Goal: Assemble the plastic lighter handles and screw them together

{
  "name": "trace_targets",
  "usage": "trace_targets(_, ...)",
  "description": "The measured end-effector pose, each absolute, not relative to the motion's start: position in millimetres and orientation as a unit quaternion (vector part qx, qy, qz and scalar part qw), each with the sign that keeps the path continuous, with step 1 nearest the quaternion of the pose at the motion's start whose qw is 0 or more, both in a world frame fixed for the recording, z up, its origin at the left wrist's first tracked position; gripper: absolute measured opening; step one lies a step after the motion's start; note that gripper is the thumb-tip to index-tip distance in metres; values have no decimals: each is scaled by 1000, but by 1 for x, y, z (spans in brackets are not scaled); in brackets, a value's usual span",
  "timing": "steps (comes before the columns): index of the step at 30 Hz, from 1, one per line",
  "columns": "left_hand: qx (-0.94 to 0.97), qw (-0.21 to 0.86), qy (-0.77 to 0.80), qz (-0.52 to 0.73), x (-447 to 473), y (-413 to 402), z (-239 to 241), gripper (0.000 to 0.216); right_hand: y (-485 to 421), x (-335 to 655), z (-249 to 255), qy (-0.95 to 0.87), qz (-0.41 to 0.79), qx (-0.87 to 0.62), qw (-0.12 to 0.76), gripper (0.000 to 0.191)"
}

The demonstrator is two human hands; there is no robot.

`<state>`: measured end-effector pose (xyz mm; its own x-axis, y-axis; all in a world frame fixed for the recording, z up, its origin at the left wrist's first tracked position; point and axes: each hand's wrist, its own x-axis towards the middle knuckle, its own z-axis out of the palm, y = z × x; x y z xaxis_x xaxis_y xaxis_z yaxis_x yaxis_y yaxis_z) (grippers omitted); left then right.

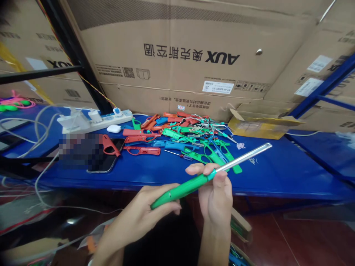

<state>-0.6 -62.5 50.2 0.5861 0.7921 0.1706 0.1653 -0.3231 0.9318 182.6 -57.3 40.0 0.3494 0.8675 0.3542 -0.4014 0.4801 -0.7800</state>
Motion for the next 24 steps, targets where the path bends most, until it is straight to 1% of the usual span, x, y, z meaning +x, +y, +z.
trace_targets(3,753,472,310,338,6,-70,51,28,-62,179,46,-363,422,-292,778,41)
trace_targets(7,761,474,302,325,12,-77,54,31,-70,177,55,-339,421,-296,788,40)
trace_targets(13,733,523,322,293,14,-87,60,29,-81,176,68,-375,408,-332,764,38)
trace_targets(19,693,534,387,292,18,-93,53,40,-81,170,75,-384,388,-387,743,34)
trace_targets(21,667,564,364,321,26,-91,50,35,-78,167,73,-387,398,-390,735,36)
trace_targets(22,637,598,339,348,30,-88,49,33,-76,166,70,-397,410,-388,723,39)
trace_targets(24,513,690,277,430,39,-79,45,38,-71,165,62,-430,438,-382,691,54)
